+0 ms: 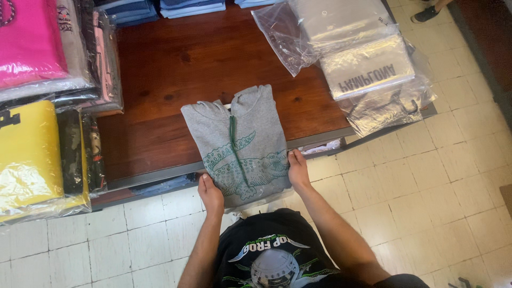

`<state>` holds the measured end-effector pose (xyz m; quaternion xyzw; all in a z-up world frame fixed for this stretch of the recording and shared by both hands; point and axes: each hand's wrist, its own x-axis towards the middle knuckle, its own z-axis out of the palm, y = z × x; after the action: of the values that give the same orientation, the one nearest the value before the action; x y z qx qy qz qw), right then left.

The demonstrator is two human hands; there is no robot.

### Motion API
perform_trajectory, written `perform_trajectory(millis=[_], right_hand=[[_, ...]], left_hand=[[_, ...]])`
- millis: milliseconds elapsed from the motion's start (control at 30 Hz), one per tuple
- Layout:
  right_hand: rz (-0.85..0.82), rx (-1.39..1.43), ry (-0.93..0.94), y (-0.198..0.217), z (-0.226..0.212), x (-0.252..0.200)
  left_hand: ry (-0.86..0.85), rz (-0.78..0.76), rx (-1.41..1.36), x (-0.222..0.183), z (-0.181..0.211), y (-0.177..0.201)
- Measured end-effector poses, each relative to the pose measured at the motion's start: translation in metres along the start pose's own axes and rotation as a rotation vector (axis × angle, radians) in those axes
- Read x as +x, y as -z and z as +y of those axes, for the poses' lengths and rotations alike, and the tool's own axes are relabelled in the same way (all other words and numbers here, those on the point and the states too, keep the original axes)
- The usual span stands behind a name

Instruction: The person takes a gray sweatshirt off a clothing rack, spreads it out on a wooden table, and folds it. The person then places the folded sweatshirt into a clear plastic bag and seals it using an adhesive strip.

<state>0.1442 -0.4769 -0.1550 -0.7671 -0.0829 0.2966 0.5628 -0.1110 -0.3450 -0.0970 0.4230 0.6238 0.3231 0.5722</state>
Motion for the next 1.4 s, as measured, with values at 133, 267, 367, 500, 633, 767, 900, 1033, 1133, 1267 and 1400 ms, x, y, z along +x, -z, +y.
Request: perform_trajectory(millis=[133, 267, 367, 500, 633, 767, 900, 1033, 1133, 1267, 1400], right_hand=[[-0.067, -0.034, 0.028, 0.007, 0.009, -0.006], [-0.084, -0.075, 0.138, 0.019, -0.037, -0.029], [-0.166, 0.077, 0.297, 0.015, -0.064, -0.045], [-0.056, 0.160, 0.088, 0.008, -0.091, -0.050], [-0.017, 0.131, 0.010, -0.001, -0.008, -0.011], [-0.032, 0.054, -0.025, 0.000, 0.001, -0.010], [-0.026, 0.124, 0.009, 0.001, -0.013, -0.024], [-0.031, 0.182, 0.059, -0.007, -0.083, -0.055], [-0.031, 0.168, 0.103, -0.007, -0.023, -0.020], [0.051, 0.090, 0.047, -0.010, 0.006, -0.004], [0.070, 0.038, 0.038, -0.012, -0.012, -0.011]], left_hand=[[-0.121, -0.010, 0.165, -0.003, -0.025, 0.011], [-0.091, -0.079, 0.219, -0.014, -0.004, 0.013], [-0.027, -0.129, 0.106, -0.033, 0.039, 0.005], [0.048, -0.072, -0.109, -0.037, 0.064, -0.003], [-0.005, 0.023, -0.127, -0.015, 0.022, -0.002], [-0.018, -0.011, -0.185, -0.005, -0.012, 0.003], [-0.082, -0.069, -0.121, 0.001, -0.002, 0.012], [-0.233, -0.102, -0.112, -0.009, 0.025, 0.017], [-0.269, -0.040, -0.088, -0.010, 0.031, 0.004], [-0.261, 0.054, -0.011, 0.081, -0.083, 0.017], [-0.237, 0.015, 0.067, 0.065, -0.062, 0.014]])
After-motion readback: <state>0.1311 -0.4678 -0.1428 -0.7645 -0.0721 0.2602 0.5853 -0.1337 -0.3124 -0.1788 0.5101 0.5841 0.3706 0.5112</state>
